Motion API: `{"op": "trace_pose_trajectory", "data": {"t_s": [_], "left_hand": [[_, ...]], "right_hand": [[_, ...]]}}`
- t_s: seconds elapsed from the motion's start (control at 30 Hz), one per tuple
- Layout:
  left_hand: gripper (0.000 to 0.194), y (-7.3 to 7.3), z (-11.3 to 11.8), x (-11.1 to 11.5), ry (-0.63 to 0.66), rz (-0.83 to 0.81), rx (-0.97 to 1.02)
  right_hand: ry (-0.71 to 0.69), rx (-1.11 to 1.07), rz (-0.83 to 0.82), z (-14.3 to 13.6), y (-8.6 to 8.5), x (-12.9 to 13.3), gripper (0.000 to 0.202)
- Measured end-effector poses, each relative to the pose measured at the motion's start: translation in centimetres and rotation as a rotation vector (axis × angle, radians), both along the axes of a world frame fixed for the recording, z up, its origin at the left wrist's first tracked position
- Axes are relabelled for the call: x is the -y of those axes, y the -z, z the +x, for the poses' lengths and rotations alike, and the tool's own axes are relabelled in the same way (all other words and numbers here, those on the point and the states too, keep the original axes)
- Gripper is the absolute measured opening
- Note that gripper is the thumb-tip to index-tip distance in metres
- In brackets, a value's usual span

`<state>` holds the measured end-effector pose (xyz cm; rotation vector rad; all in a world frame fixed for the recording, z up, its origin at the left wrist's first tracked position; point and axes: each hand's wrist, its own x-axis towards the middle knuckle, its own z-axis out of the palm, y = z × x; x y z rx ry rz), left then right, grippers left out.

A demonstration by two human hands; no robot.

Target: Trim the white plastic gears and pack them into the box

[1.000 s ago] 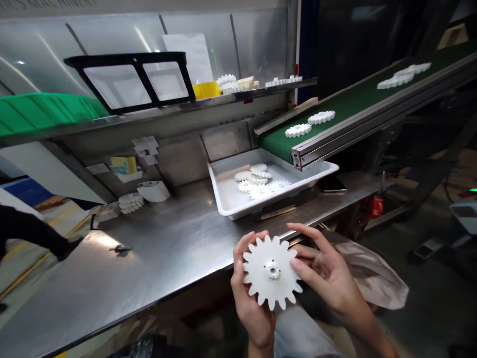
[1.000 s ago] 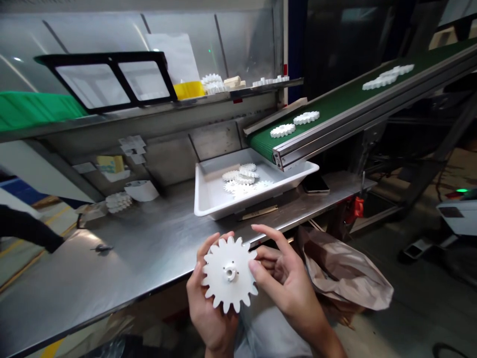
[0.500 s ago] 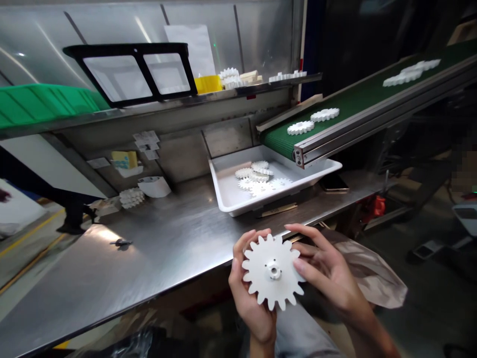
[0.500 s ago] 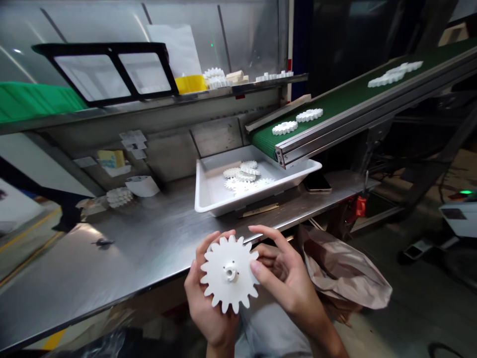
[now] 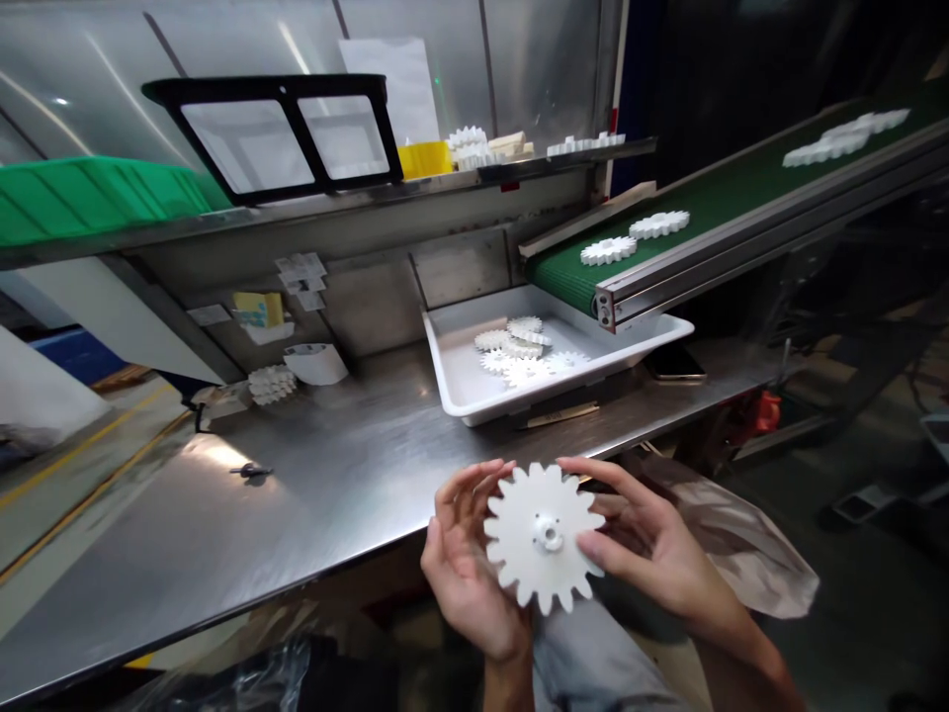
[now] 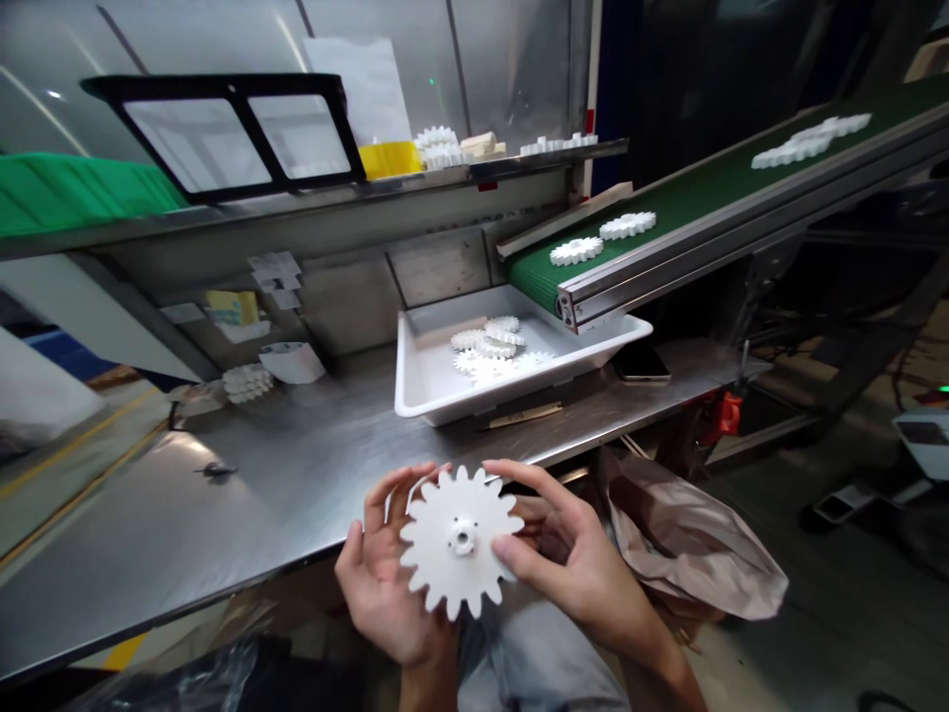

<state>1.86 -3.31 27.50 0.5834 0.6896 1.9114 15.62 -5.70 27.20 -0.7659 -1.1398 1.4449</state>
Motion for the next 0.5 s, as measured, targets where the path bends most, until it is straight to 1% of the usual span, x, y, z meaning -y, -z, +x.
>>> {"op": "trace_pose_trajectory", "data": {"t_s": [0.03,0.1,0.17,0.23,0.3,0.37,0.5], "left_hand": [[0.049,0.0,0.2,0.2,-0.016,0.023,0.0],[0.046,-0.1,0.6,0.6,-0.034,0.055,0.017],[0.044,-0.3,1.0,1.1,-0.036,0.076,0.061],[0.044,-0.5,1.1,1.5,-0.028,0.09,0.094],[0.045,-0.7,0.9,1.6,-0.029,0.081,0.093],[0.047,-0.8,0.5,1.5,-0.032,0.059,0.092],[0.05,-0.7,-0.1,1.3,0.0,0.064,0.122]], "right_hand": [[0.049,-0.023,0.007,-0.5,-0.1,0.0,0.052],[0.104,-0.073,0.009,-1.7,-0.2,0.2,0.06],[0.078,-0.087,-0.015,-2.6,-0.2,0.3,0.074],[0.007,-0.051,-0.036,-3.1,-0.2,0.4,0.081],[-0.034,0.011,-0.052,-3.1,-0.1,0.5,0.078],[-0.037,0.066,-0.044,-2.8,-0.1,0.5,0.075],[-0.014,0.132,0.043,-1.9,0.2,0.3,0.06]]}}
